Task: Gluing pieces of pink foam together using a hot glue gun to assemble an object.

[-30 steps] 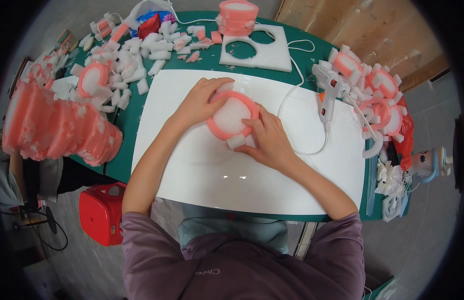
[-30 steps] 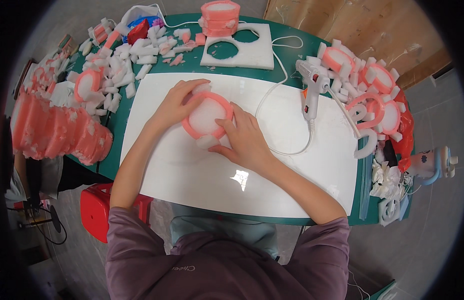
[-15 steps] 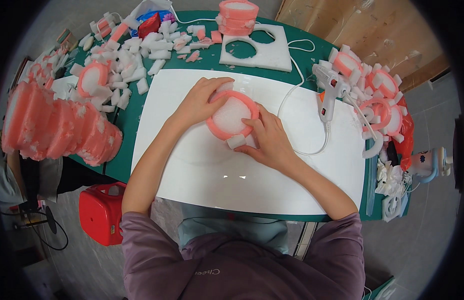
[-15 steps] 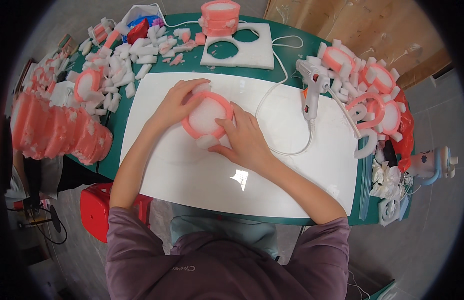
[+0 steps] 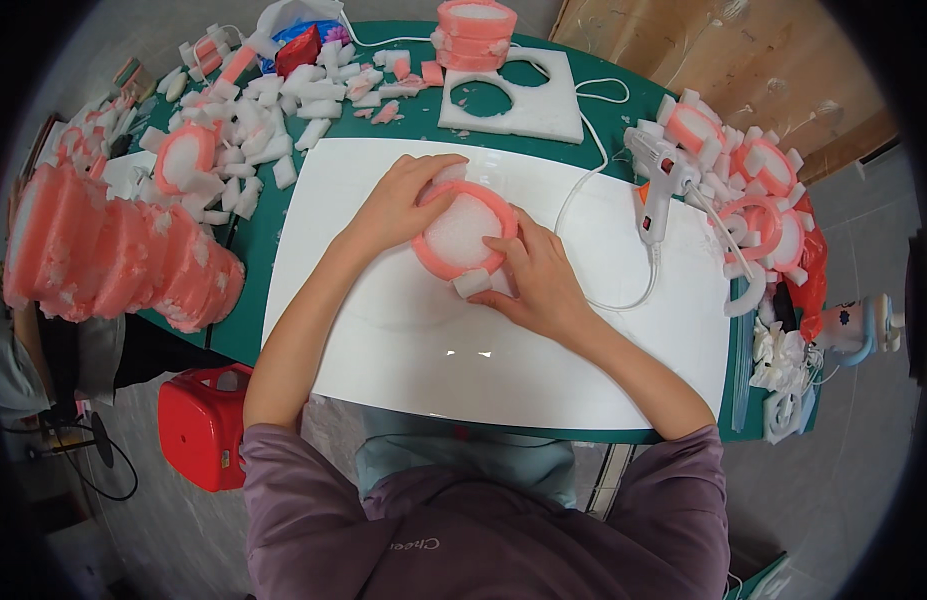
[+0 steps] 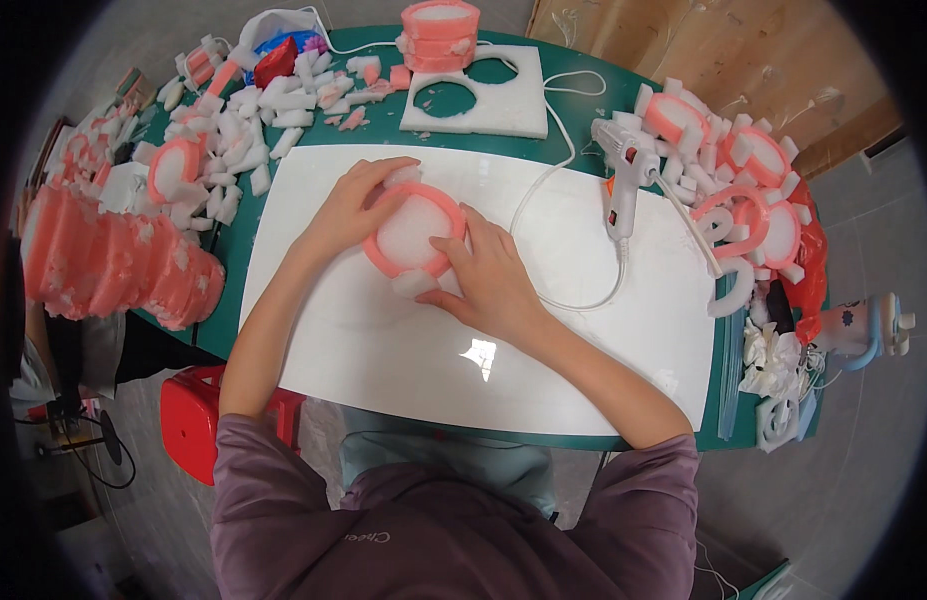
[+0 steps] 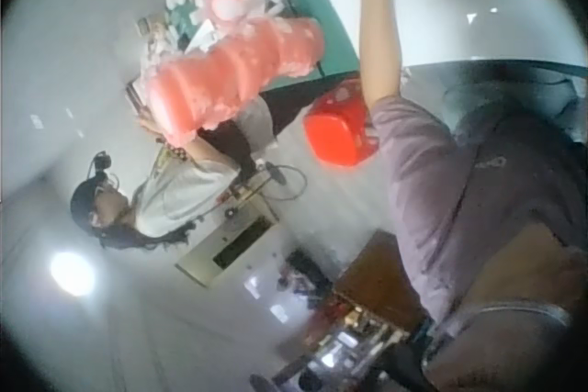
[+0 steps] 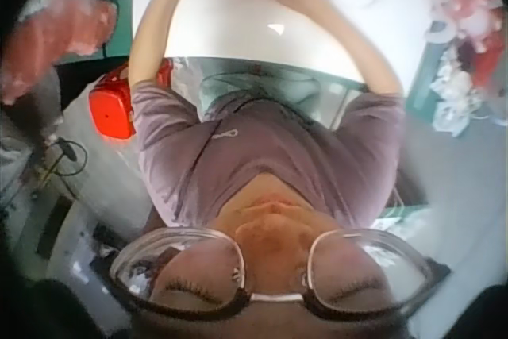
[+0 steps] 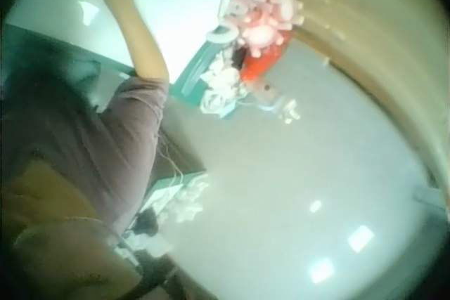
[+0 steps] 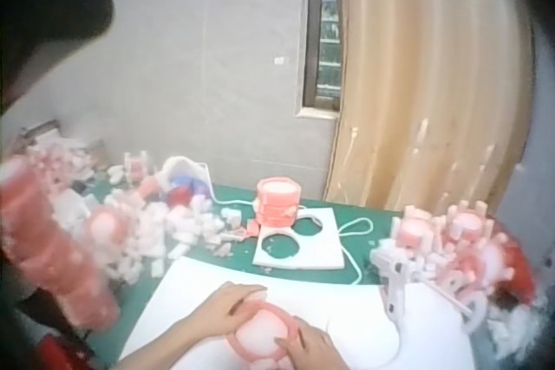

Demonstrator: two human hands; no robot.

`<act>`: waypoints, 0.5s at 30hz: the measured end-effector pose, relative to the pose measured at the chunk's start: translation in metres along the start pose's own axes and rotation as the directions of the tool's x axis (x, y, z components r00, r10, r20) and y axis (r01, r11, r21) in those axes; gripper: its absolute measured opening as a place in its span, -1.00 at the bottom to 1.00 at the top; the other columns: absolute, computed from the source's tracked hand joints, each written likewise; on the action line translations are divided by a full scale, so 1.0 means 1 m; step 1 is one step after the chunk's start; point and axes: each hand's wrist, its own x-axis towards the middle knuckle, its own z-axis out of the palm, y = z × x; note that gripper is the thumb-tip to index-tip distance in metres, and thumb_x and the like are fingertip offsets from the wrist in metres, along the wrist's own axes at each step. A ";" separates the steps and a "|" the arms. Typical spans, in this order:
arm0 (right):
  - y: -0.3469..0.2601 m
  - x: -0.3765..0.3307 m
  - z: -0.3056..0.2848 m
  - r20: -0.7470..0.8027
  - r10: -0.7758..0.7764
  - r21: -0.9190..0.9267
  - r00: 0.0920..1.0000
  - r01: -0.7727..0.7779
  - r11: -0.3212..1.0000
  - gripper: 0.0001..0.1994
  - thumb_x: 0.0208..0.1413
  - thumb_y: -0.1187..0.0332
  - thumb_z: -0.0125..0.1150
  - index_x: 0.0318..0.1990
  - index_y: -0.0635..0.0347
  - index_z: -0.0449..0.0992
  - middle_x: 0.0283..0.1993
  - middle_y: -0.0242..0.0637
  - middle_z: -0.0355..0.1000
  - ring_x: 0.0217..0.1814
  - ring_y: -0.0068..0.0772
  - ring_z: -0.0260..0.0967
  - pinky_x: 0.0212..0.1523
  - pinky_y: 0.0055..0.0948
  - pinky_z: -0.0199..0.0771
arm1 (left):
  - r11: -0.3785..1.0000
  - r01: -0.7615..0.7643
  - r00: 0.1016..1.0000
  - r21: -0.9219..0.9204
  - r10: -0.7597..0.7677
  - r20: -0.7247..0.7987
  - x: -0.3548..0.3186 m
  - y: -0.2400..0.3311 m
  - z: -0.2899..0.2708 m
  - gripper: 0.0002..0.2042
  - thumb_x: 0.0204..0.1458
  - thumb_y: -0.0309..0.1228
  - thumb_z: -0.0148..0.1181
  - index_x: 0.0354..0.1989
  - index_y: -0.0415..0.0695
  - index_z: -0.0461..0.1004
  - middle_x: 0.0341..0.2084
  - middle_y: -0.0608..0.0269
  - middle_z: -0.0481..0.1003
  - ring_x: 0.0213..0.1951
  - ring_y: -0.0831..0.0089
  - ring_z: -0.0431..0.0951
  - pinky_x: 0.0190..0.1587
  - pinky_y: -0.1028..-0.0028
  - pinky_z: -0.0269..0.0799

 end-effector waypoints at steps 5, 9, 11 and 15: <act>-0.002 0.000 -0.001 0.006 0.016 0.012 1.000 -0.016 1.000 -0.39 -0.25 0.12 0.41 -0.04 0.21 0.32 0.16 0.16 0.04 0.14 0.19 0.07 0.12 -0.11 0.13 | 1.000 0.016 1.000 0.000 -0.016 0.008 0.000 0.002 -0.001 -0.61 -0.07 -0.39 0.08 0.01 -0.10 0.39 -0.13 0.14 0.44 -0.13 0.24 0.35 -0.05 0.39 0.30; -0.001 0.000 -0.001 0.010 0.018 0.002 1.000 -0.018 1.000 -0.39 -0.25 0.12 0.41 -0.04 0.21 0.33 0.16 0.16 0.04 0.14 0.19 0.07 0.12 -0.12 0.14 | 0.998 -0.033 0.999 0.048 0.033 0.000 0.000 -0.001 -0.001 -0.64 -0.01 -0.38 0.05 0.02 -0.08 0.38 -0.17 0.08 0.41 -0.18 0.28 0.42 -0.09 0.43 0.35; -0.001 0.000 -0.001 0.005 0.016 0.008 1.000 -0.016 1.000 -0.39 -0.25 0.12 0.41 -0.03 0.20 0.33 0.16 0.16 0.04 0.14 0.19 0.07 0.12 -0.12 0.13 | 1.000 -0.007 1.000 0.028 0.007 0.005 0.000 0.000 -0.001 -0.62 -0.04 -0.38 0.07 0.01 -0.09 0.39 -0.16 0.11 0.43 -0.17 0.26 0.38 -0.08 0.41 0.33; -0.002 0.000 -0.001 0.008 0.020 0.004 1.000 -0.020 1.000 -0.39 -0.24 0.12 0.40 -0.03 0.20 0.33 0.16 0.16 0.04 0.13 0.19 0.07 0.12 -0.12 0.13 | 1.000 0.014 1.000 0.011 -0.014 0.004 0.000 0.002 -0.001 -0.61 -0.07 -0.38 0.08 0.01 -0.10 0.39 -0.17 0.13 0.45 -0.16 0.25 0.35 -0.08 0.39 0.30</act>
